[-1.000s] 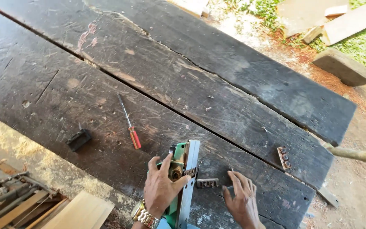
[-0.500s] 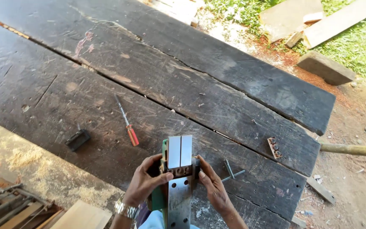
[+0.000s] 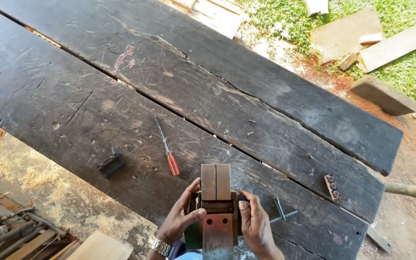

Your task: The person adjusts a green power planer on a wooden workbench, fitting a metal guide component to its side and tightening it with a T-handle hex key. They turn the tool, align the part, and work the fasteners by hand throughout the clip.

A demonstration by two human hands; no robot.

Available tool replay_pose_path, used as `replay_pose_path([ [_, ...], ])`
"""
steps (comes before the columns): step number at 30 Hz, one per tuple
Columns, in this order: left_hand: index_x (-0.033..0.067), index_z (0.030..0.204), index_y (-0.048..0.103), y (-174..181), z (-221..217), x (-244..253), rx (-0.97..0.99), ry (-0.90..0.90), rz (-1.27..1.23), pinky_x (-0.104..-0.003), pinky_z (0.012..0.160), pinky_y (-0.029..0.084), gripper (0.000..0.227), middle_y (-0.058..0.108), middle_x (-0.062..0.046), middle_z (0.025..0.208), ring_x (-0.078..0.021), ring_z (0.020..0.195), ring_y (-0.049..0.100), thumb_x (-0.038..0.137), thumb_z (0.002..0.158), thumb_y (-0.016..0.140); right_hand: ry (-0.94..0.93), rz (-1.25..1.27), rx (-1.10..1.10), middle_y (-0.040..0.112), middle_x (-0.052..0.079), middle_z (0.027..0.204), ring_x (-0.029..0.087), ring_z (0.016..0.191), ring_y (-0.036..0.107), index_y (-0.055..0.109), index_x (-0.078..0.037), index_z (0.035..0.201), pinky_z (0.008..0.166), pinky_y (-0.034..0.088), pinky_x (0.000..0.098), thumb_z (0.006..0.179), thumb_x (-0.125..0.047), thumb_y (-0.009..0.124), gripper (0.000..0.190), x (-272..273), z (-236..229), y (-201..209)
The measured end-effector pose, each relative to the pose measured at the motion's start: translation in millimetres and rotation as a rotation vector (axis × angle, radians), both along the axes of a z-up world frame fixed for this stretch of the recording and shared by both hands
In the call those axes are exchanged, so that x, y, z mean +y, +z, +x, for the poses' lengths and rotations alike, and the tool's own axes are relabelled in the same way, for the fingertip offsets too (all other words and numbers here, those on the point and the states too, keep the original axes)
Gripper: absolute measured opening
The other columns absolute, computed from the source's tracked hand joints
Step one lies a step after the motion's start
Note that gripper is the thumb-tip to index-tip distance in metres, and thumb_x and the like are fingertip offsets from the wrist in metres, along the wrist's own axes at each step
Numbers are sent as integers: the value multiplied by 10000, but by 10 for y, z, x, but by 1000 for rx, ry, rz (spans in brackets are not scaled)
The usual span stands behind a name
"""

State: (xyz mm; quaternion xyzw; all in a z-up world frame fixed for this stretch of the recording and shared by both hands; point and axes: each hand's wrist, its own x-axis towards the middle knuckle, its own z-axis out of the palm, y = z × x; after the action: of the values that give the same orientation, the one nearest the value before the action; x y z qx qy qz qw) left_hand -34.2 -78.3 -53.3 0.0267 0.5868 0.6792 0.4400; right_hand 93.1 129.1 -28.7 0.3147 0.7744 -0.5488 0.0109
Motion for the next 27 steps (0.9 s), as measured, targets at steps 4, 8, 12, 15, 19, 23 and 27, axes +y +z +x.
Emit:
replay_pose_path([
  [4,178,1633,185,218,-129,-16,-5,-112,37,-450,1177,364,1100,422,-185,1587,-298,1464,430,325,750,824,9,249,-46,766,131,1065,179,935,762,609,-83,1264,799,586,316,1023,-297,569,325,20,30,-288],
  [8,154,1630,239,196,-185,-2,126,-139,-23,-448,1187,372,1030,478,-175,1579,-282,1460,462,345,783,794,112,202,35,761,156,1100,218,1005,740,605,-45,1284,837,563,330,1018,-270,582,349,170,-36,30],
  [12,130,1601,330,171,-125,23,-24,-67,-64,-419,1151,412,888,498,-141,1565,-240,1431,490,258,821,734,169,66,89,743,182,1137,241,1056,715,578,-1,1341,865,538,341,1009,-241,561,410,156,-58,113],
  [15,101,1582,360,189,-125,83,-81,-6,-31,-402,1137,442,790,516,-135,1555,-226,1412,515,205,874,696,92,45,-5,775,149,1060,205,964,721,620,-31,1324,812,566,323,1003,-259,557,398,212,8,-30],
  [19,70,1566,380,204,-82,107,-7,0,-47,-388,1151,408,722,510,-134,1530,-204,1418,489,150,921,694,-70,85,-197,790,126,937,187,789,703,707,-73,1282,699,581,333,994,-282,573,380,403,159,-157],
  [23,78,1554,370,303,-146,135,87,-84,-145,-382,1129,411,790,536,-128,1486,-212,1384,510,114,856,740,-106,236,-341,771,107,951,185,764,723,721,-77,1224,681,592,345,957,-311,636,365,598,620,-600],
  [27,68,1536,411,270,-110,176,29,-10,-153,-385,1110,464,719,559,-142,1466,-225,1369,553,117,879,699,79,405,-563,742,93,964,225,839,738,637,-70,1176,751,595,371,904,-368,698,408,436,853,-912],
])
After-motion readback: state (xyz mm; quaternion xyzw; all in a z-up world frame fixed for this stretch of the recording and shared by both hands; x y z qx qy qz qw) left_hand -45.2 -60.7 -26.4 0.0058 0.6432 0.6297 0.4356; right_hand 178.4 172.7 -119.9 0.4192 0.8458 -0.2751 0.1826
